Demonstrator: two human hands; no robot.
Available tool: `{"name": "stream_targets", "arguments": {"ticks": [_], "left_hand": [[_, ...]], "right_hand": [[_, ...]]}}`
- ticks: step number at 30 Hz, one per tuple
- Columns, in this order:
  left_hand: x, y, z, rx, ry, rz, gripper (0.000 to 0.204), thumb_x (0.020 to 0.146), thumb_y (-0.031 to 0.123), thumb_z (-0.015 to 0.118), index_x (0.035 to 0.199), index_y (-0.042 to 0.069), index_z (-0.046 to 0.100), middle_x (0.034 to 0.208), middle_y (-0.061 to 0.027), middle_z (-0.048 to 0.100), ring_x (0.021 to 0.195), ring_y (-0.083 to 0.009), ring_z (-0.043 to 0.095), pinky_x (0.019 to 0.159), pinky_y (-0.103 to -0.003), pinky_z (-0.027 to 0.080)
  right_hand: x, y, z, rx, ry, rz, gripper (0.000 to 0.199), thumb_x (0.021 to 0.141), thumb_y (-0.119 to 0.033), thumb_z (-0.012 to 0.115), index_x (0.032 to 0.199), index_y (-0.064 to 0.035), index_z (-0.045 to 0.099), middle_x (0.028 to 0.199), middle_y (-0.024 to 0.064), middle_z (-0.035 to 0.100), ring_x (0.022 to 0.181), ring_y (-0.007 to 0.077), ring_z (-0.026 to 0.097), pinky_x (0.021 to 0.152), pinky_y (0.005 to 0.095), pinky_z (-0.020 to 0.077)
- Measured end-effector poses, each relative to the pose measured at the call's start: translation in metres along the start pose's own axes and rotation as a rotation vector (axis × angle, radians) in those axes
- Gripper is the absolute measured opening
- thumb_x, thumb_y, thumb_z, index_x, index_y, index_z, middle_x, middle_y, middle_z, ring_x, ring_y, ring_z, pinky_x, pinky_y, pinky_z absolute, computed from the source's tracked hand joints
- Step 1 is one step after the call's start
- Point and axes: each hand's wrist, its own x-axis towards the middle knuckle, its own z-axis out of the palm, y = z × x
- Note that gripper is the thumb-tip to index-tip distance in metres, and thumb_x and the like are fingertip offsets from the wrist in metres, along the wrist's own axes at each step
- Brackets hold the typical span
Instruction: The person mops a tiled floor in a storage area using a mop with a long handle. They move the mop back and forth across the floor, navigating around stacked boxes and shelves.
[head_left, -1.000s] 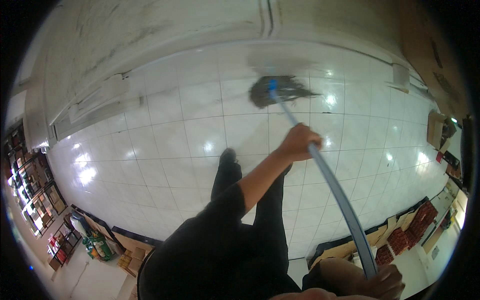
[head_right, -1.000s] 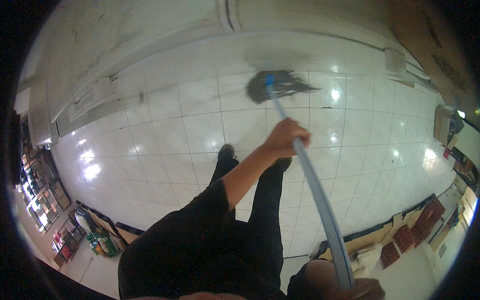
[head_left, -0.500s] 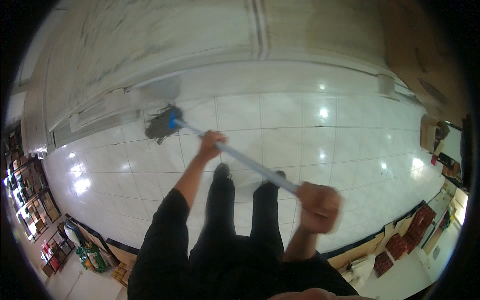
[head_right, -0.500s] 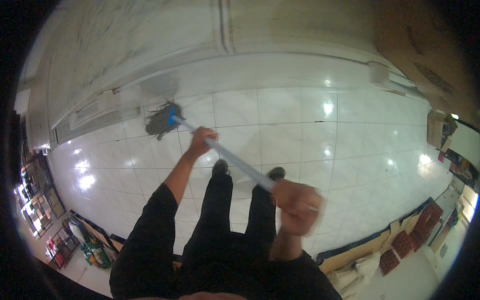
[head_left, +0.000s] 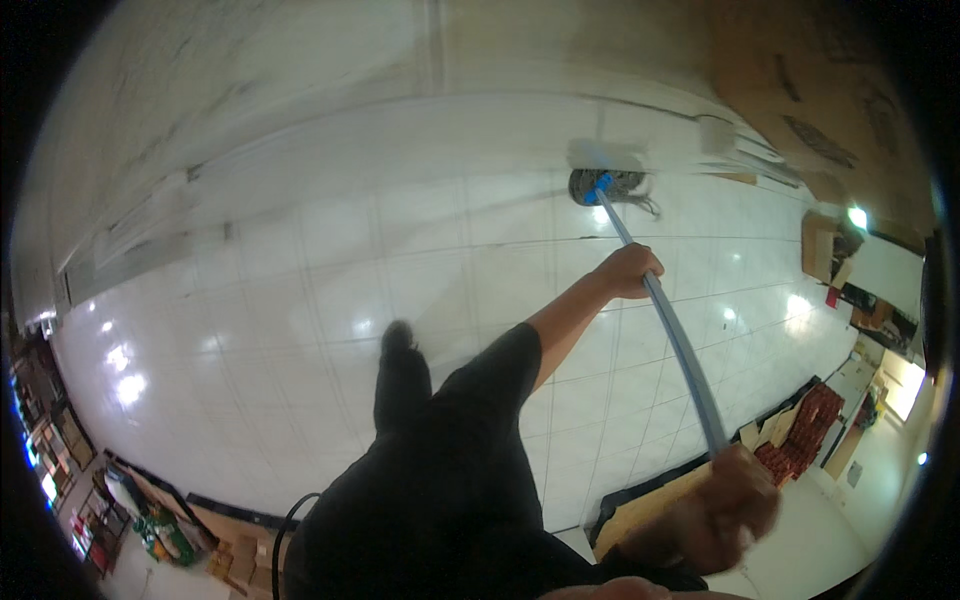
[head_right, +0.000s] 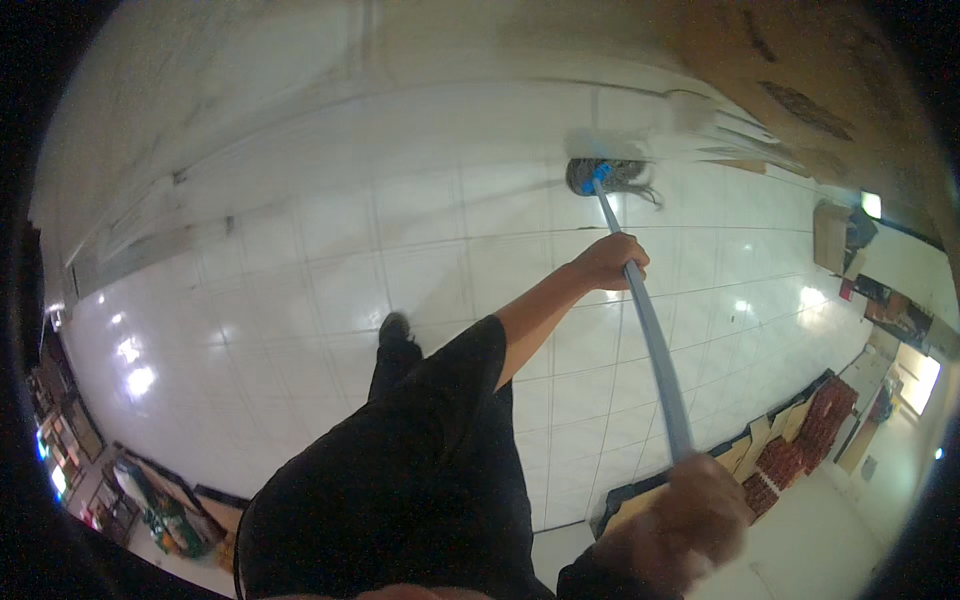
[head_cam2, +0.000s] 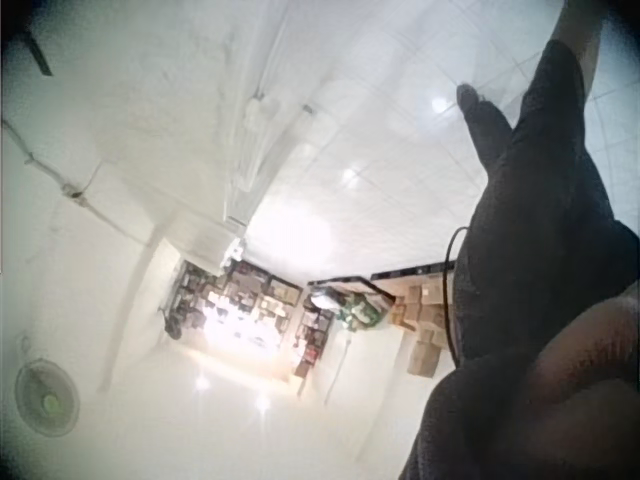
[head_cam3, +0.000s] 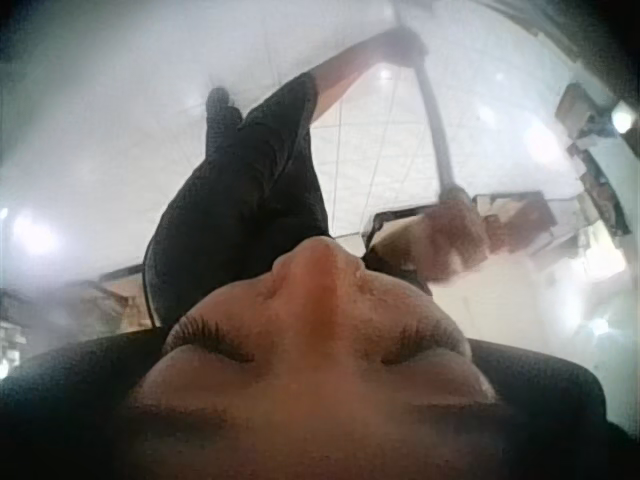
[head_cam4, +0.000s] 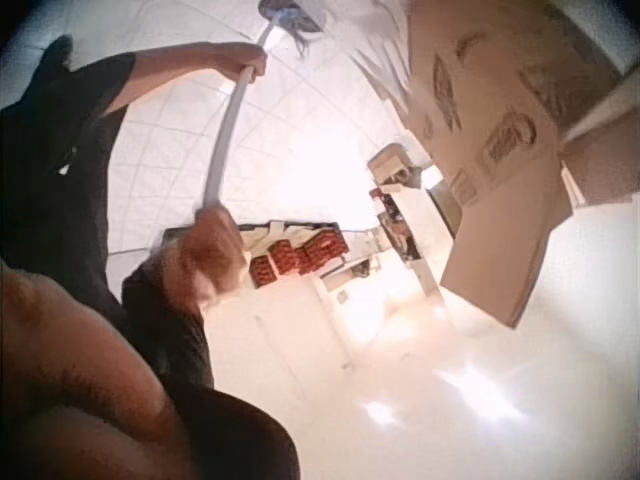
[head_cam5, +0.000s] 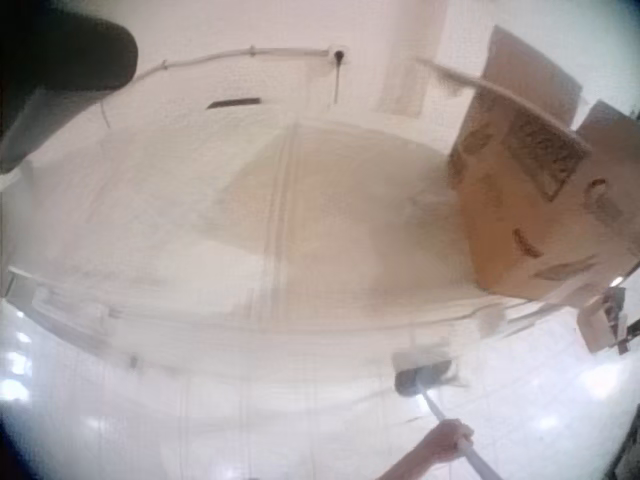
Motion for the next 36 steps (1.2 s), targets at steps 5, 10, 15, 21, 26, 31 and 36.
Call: {"name": "stream_targets", "arguments": {"ticks": [5, 10, 15, 21, 26, 31, 36], "left_hand": [[-0.122, 0.042, -0.093, 0.150, 0.022, -0.178, 0.025, 0.071, 0.025, 0.070, 0.059, 0.010, 0.054, 0.066, -0.0121, 0.059, 0.076, -0.0337, 0.061, 0.077, -0.045, 0.045], [-0.327, 0.010, -0.215, 0.448, 0.529, -0.206, 0.018, 0.064, 0.018, 0.079, 0.067, 0.012, 0.062, 0.071, -0.0063, 0.064, 0.075, -0.0328, 0.062, 0.070, -0.045, 0.044], [-0.514, -0.004, -0.373, 0.719, -0.027, -0.826, 0.023, 0.073, 0.017, 0.074, 0.060, 0.009, 0.056, 0.062, -0.0116, 0.057, 0.068, -0.0328, 0.061, 0.064, -0.043, 0.046], [-0.382, -0.018, -0.247, 0.425, 0.296, -0.290, 0.036, 0.080, 0.024, 0.081, 0.062, 0.007, 0.055, 0.064, -0.0108, 0.055, 0.063, -0.0307, 0.057, 0.063, -0.043, 0.045], [-0.170, 0.071, -0.073, 0.089, -0.107, -0.323, 0.049, 0.084, 0.036, 0.077, 0.055, 0.006, 0.052, 0.059, -0.0121, 0.052, 0.064, -0.0297, 0.057, 0.063, -0.044, 0.044], [-0.077, 0.034, 0.045, -0.058, -0.092, -0.109, 0.047, 0.087, 0.029, 0.072, 0.054, 0.006, 0.048, 0.056, -0.0104, 0.051, 0.064, -0.0302, 0.057, 0.064, -0.043, 0.047], [-0.082, 0.020, 0.054, -0.089, 0.004, -0.076, 0.037, 0.080, 0.017, 0.067, 0.053, 0.007, 0.044, 0.054, -0.0104, 0.049, 0.063, -0.0325, 0.055, 0.066, -0.045, 0.047]], "right_hand": [[-0.003, -0.018, -0.013, 0.383, 0.187, 0.035, 0.026, 0.077, -0.026, 0.054, 0.065, -0.0122, 0.035, 0.052, 0.0023, 0.031, 0.047, 0.0153, 0.028, 0.049, 0.0354, 0.0235], [-0.053, -0.008, 0.062, 0.848, 0.036, 0.494, 0.018, 0.080, -0.016, 0.051, 0.063, -0.0104, 0.046, 0.055, 0.0069, 0.047, 0.046, 0.0211, 0.041, 0.048, 0.0373, 0.0330], [-0.163, 0.030, 0.220, 1.141, -0.507, 0.436, 0.037, 0.096, -0.024, 0.056, 0.065, -0.0062, 0.048, 0.060, 0.0061, 0.047, 0.054, 0.0201, 0.044, 0.060, 0.0378, 0.0402], [-0.066, 0.042, 0.097, 0.973, -0.397, 0.433, 0.035, 0.090, -0.022, 0.057, 0.061, -0.0042, 0.048, 0.057, 0.0079, 0.048, 0.050, 0.0219, 0.047, 0.057, 0.0393, 0.0447], [0.015, -0.013, -0.042, 0.476, -0.364, 0.025, 0.026, 0.089, -0.018, 0.056, 0.066, -0.0065, 0.050, 0.055, 0.0064, 0.050, 0.044, 0.0180, 0.046, 0.041, 0.0369, 0.0382], [0.008, -0.044, -0.036, 0.361, -0.500, -0.034, 0.020, 0.077, -0.012, 0.071, 0.068, -0.0020, 0.056, 0.057, 0.0081, 0.054, 0.046, 0.0208, 0.051, 0.044, 0.0386, 0.0428], [-0.043, -0.015, -0.017, 0.027, -0.401, -0.019, 0.025, 0.084, -0.024, 0.061, 0.068, -0.0089, 0.049, 0.051, 0.0017, 0.051, 0.043, 0.0146, 0.052, 0.042, 0.0301, 0.0418]]}}
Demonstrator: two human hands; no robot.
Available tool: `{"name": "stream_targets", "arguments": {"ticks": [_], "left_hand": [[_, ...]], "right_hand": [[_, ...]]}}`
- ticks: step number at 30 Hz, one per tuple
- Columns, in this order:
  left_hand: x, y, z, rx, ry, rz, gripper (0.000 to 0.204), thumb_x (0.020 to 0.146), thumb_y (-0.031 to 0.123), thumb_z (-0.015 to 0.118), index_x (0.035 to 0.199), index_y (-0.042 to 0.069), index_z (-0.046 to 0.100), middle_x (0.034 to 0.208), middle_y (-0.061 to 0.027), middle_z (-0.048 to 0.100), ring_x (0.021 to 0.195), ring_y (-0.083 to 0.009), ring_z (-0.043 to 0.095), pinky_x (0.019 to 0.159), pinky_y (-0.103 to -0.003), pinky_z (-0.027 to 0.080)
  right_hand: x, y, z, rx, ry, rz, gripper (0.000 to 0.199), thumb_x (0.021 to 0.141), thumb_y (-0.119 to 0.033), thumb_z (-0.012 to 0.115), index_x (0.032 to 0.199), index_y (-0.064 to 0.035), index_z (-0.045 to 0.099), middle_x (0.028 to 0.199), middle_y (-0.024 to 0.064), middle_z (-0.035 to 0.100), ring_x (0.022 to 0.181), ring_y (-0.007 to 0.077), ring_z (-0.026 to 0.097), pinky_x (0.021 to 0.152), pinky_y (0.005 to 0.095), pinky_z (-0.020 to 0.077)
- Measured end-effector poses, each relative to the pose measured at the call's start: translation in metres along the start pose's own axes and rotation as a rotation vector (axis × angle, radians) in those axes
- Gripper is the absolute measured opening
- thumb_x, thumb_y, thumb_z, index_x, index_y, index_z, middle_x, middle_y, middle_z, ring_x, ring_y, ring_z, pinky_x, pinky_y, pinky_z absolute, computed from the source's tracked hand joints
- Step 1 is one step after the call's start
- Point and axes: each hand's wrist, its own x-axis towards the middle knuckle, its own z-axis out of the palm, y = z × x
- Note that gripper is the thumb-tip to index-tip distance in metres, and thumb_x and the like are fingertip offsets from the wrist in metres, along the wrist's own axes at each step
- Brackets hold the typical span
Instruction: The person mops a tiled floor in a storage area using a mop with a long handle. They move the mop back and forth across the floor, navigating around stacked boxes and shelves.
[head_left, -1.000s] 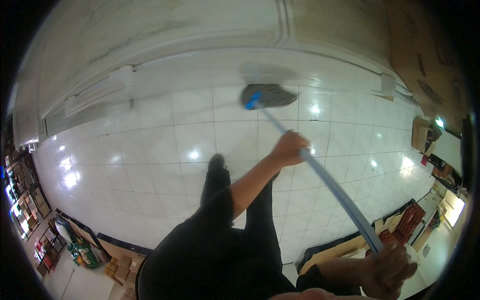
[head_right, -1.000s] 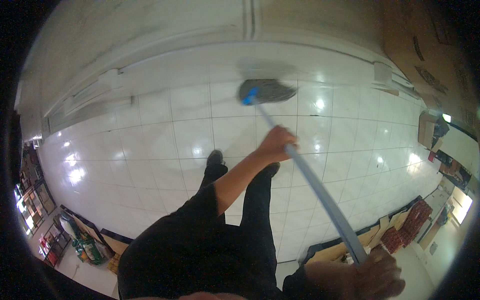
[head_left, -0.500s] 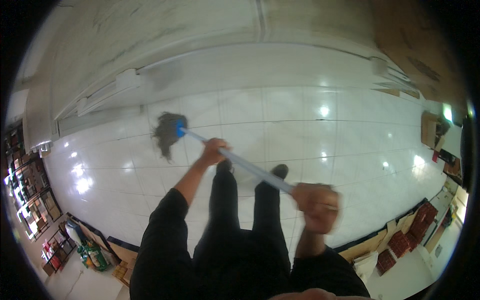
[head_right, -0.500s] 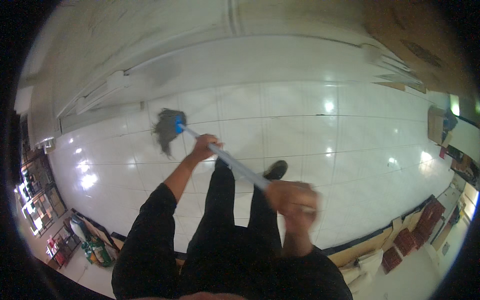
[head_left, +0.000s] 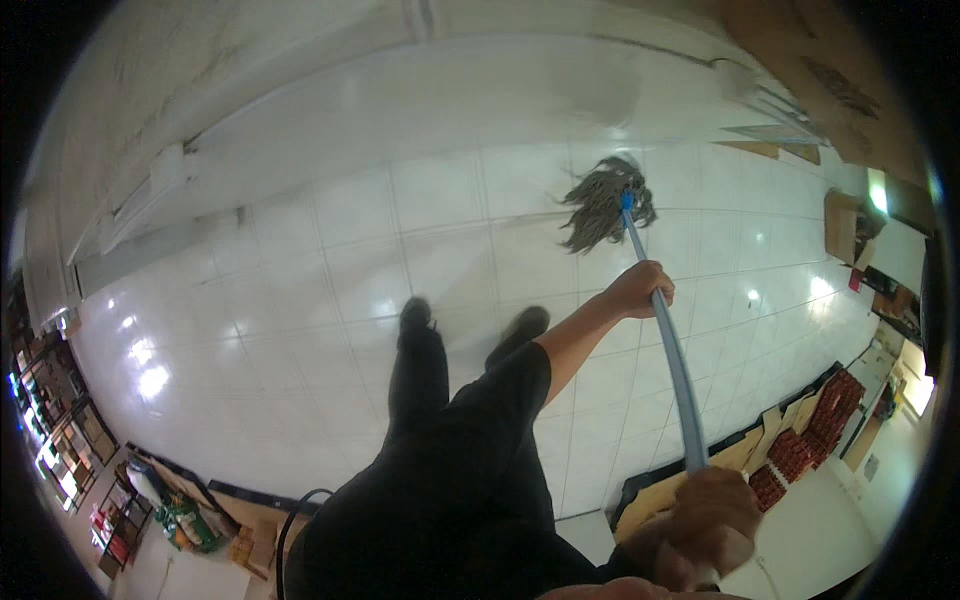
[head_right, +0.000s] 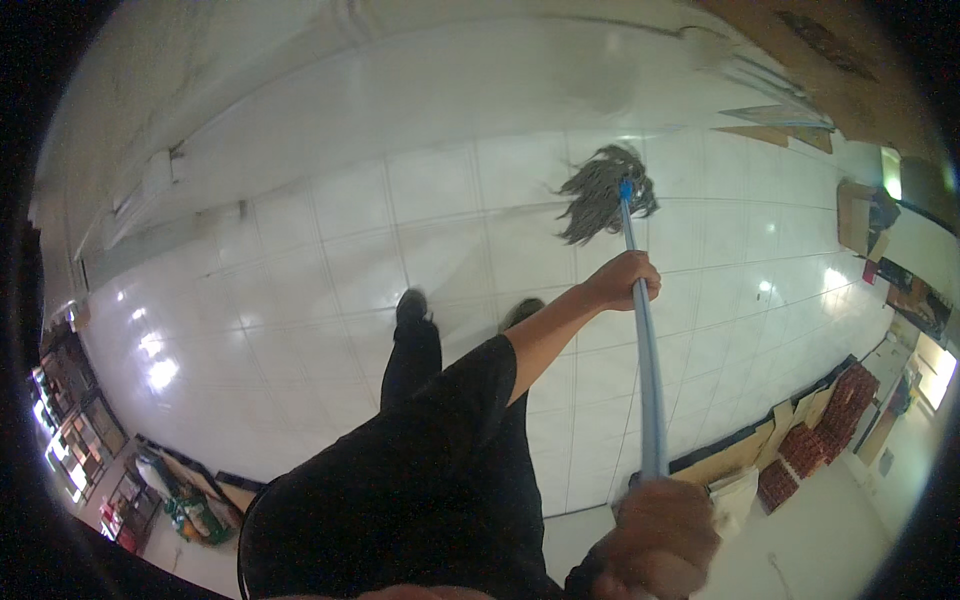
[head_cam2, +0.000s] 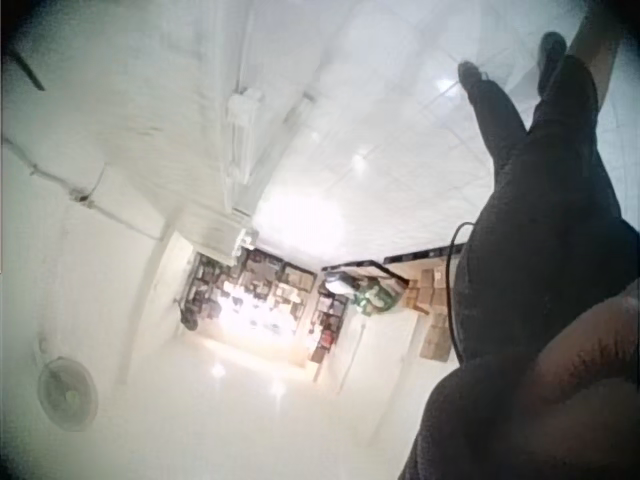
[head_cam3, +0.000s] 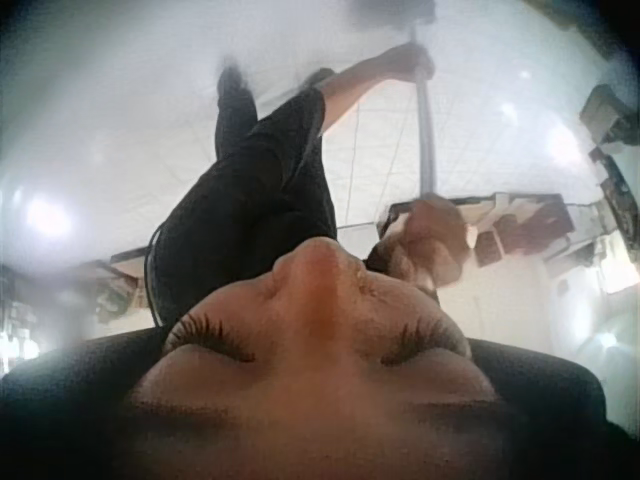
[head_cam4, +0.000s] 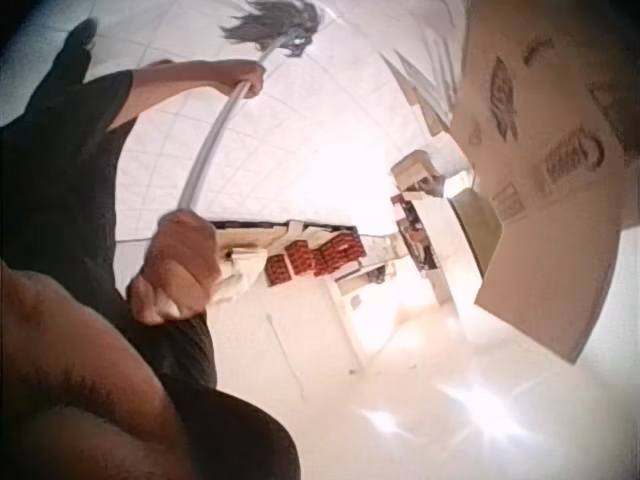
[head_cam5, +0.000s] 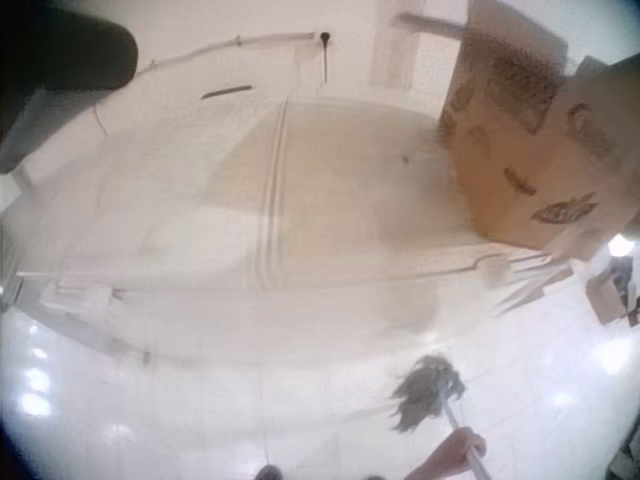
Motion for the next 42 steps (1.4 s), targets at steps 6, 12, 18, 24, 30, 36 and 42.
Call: {"name": "stream_targets", "arguments": {"ticks": [6, 12, 18, 24, 30, 36, 42], "left_hand": [[-0.102, 0.060, -0.109, 0.059, -0.024, -0.103, 0.025, 0.072, 0.022, 0.067, 0.058, 0.009, 0.051, 0.059, -0.0094, 0.054, 0.068, -0.0326, 0.059, 0.074, -0.046, 0.047], [-0.297, 0.053, -0.251, 0.211, 0.197, -0.359, 0.029, 0.068, 0.024, 0.078, 0.091, 0.010, 0.067, 0.078, -0.0086, 0.065, 0.073, -0.0283, 0.062, 0.072, -0.041, 0.046], [-0.472, -0.017, -0.348, 0.960, -0.046, -0.887, 0.034, 0.084, 0.036, 0.070, 0.062, 0.010, 0.065, 0.070, -0.0132, 0.067, 0.076, -0.0370, 0.064, 0.073, -0.048, 0.046], [-0.260, 0.023, -0.215, 0.449, 0.048, -0.519, 0.040, 0.088, 0.031, 0.073, 0.061, 0.003, 0.060, 0.062, -0.0179, 0.058, 0.062, -0.0375, 0.061, 0.059, -0.045, 0.047], [-0.077, 0.051, -0.014, 0.114, -0.200, -0.298, 0.047, 0.090, 0.031, 0.071, 0.061, 0.002, 0.050, 0.061, -0.0157, 0.052, 0.059, -0.0319, 0.054, 0.060, -0.045, 0.042], [-0.013, 0.049, 0.109, -0.041, -0.176, -0.122, 0.042, 0.088, 0.026, 0.067, 0.059, 0.003, 0.047, 0.057, -0.0136, 0.051, 0.055, -0.0328, 0.052, 0.058, -0.045, 0.041], [-0.150, 0.085, 0.053, 0.041, -0.026, -0.164, 0.013, 0.068, 0.024, 0.070, 0.067, 0.012, 0.064, 0.061, -0.0092, 0.060, 0.060, -0.0330, 0.061, 0.059, -0.046, 0.046]], "right_hand": [[0.058, -0.077, 0.019, 0.555, -0.110, -0.053, 0.023, 0.069, -0.012, 0.070, 0.057, -0.0060, 0.051, 0.051, 0.0069, 0.052, 0.047, 0.0200, 0.052, 0.047, 0.0367, 0.0484], [0.033, -0.044, 0.067, 0.262, -0.642, 0.270, 0.001, 0.079, -0.007, 0.063, 0.079, -0.0077, 0.063, 0.071, 0.0108, 0.063, 0.066, 0.0281, 0.064, 0.063, 0.0435, 0.0536], [-0.037, 0.083, 0.234, 1.215, -0.318, 0.191, 0.021, 0.083, 0.001, 0.060, 0.067, -0.0007, 0.047, 0.061, 0.0103, 0.049, 0.056, 0.0257, 0.049, 0.064, 0.0409, 0.0459], [-0.008, 0.109, 0.045, 0.973, -0.082, 0.200, 0.026, 0.095, -0.017, 0.058, 0.072, -0.0055, 0.055, 0.065, 0.0097, 0.058, 0.055, 0.0194, 0.053, 0.056, 0.0367, 0.0482], [0.040, 0.009, -0.109, 0.672, -0.208, -0.008, 0.027, 0.078, -0.013, 0.069, 0.061, -0.0097, 0.049, 0.051, 0.0045, 0.053, 0.040, 0.0211, 0.052, 0.041, 0.0361, 0.0467], [-0.045, 0.030, -0.155, 0.223, -0.108, -0.109, 0.007, 0.076, -0.014, 0.069, 0.073, -0.0086, 0.064, 0.061, 0.0058, 0.062, 0.054, 0.0163, 0.061, 0.050, 0.0300, 0.0509], [-0.085, -0.058, -0.150, -0.004, -0.147, 0.354, 0.021, 0.076, -0.014, 0.069, 0.062, -0.0105, 0.054, 0.051, 0.0044, 0.052, 0.046, 0.0176, 0.054, 0.050, 0.0365, 0.0507]]}}
